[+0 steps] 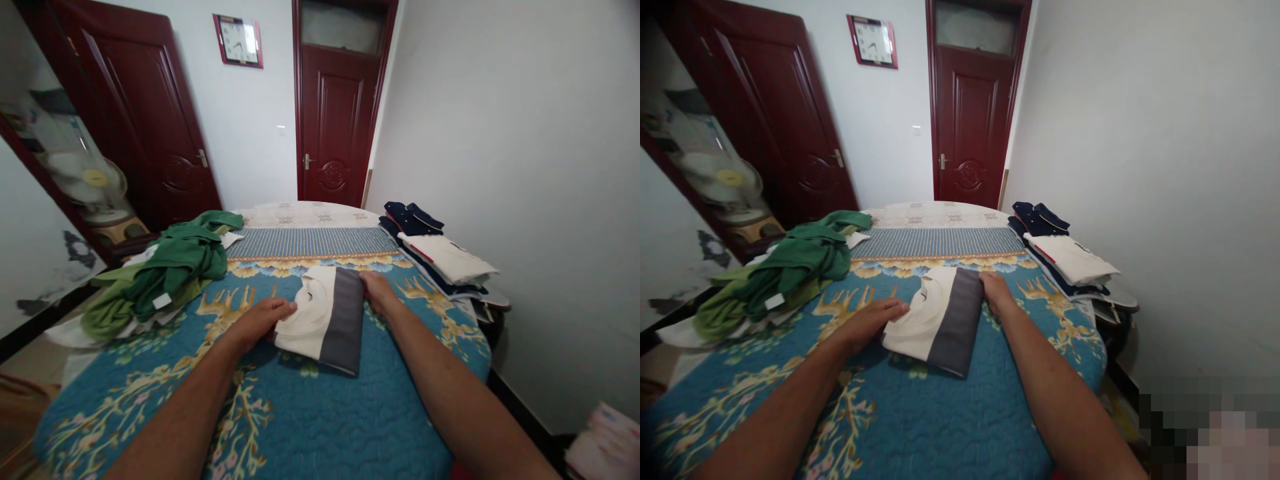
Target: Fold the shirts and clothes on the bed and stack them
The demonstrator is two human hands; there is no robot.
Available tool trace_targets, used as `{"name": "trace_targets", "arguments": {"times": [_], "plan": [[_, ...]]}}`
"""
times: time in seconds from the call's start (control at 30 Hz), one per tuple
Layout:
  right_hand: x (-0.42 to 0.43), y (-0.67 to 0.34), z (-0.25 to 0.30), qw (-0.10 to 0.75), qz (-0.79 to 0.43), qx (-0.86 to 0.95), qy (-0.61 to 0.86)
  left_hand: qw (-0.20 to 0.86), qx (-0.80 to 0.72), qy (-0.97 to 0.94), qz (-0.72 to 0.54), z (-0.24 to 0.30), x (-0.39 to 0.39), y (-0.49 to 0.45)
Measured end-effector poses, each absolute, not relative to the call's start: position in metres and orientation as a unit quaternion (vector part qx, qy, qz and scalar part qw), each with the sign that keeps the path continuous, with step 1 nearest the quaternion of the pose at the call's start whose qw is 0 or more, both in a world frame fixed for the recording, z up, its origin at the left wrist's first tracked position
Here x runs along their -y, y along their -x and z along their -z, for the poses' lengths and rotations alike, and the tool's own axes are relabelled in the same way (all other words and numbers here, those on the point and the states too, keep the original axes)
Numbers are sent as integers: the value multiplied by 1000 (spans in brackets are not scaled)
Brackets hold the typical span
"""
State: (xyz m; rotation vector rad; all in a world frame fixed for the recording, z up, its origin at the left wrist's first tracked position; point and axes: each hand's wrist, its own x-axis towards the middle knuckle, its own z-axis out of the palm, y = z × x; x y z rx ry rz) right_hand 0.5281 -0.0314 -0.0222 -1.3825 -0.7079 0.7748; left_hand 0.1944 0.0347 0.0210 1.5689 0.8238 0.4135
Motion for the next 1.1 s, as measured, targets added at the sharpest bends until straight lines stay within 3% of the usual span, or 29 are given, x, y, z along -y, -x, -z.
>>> {"name": "trace_targets", "arguments": {"times": [0.13,0.27,0.4,0.47,0.67,0.8,0.93,1.1], "plan": [[37,-508,16,607,-421,288,609,548,-393,-707,-212,-20,-34,-202],[44,-482,4,664,-468,245,530,557,-388,-701,-219,-14,-38,-210],[48,-464,-2,681,-479,245,496,470,-420,-728,-269,-15,-39,-217],[49,-460,-3,692,-468,267,480,496,-389,-729,-268,-17,-35,-219],[50,-453,-6,706,-429,308,472,706,-285,-578,-295,-30,-17,-220],[53,-442,-13,709,-396,311,493,650,-302,-637,-284,-36,-12,-220],[56,-432,-22,697,-494,325,407,554,-363,-705,-254,-33,-11,-223],[49,-428,-11,664,-534,339,400,692,-296,-590,-293,-24,-7,-221]]}}
